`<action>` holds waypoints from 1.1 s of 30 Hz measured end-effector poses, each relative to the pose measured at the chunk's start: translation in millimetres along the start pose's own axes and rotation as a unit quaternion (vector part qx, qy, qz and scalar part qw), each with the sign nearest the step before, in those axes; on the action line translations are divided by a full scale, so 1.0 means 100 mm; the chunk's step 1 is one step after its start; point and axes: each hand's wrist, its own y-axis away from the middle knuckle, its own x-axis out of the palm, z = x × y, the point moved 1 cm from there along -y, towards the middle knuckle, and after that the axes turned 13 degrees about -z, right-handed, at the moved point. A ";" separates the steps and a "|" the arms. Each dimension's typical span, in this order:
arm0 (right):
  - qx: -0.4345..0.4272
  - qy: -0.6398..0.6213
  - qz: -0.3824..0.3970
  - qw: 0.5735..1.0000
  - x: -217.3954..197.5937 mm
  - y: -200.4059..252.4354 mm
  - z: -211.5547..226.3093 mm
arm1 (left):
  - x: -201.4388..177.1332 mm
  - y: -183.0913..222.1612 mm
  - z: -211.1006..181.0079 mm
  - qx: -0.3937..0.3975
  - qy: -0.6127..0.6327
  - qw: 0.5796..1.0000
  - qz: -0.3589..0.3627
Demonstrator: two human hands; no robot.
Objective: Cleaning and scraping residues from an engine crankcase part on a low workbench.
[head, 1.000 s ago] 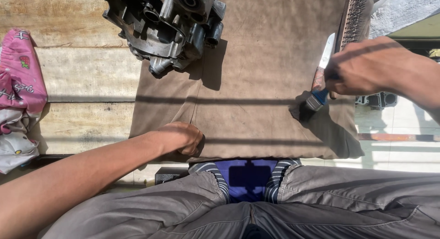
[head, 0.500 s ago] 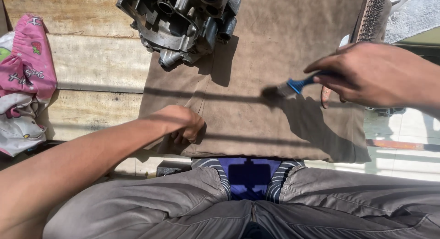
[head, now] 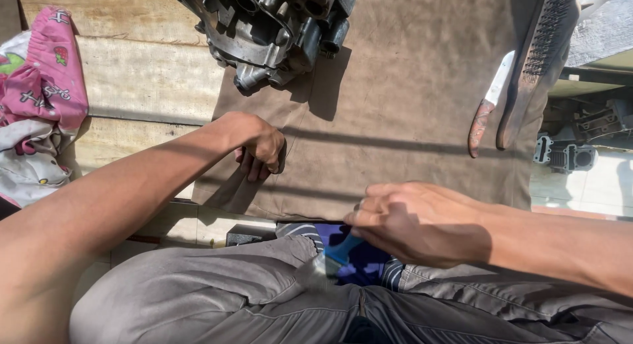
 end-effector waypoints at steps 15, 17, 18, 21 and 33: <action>-0.217 0.108 -0.075 0.967 0.34 0.26 -0.12 | 0.12 -0.28 0.01 -0.077 0.011 0.997 -0.022; -0.176 0.118 -0.147 0.966 0.23 0.22 -0.13 | 0.06 -0.13 0.04 -0.041 0.030 0.998 -0.023; -0.179 0.117 -0.147 0.966 0.17 0.22 -0.22 | 0.04 -0.24 0.14 -0.043 0.033 0.998 -0.023; -0.147 0.285 -0.155 0.935 0.00 0.11 -0.42 | 0.01 -0.44 0.43 -0.046 0.027 0.997 -0.052; 0.084 0.318 -0.048 0.943 0.39 -0.59 -0.69 | -0.38 0.12 0.22 0.025 0.220 0.942 -0.253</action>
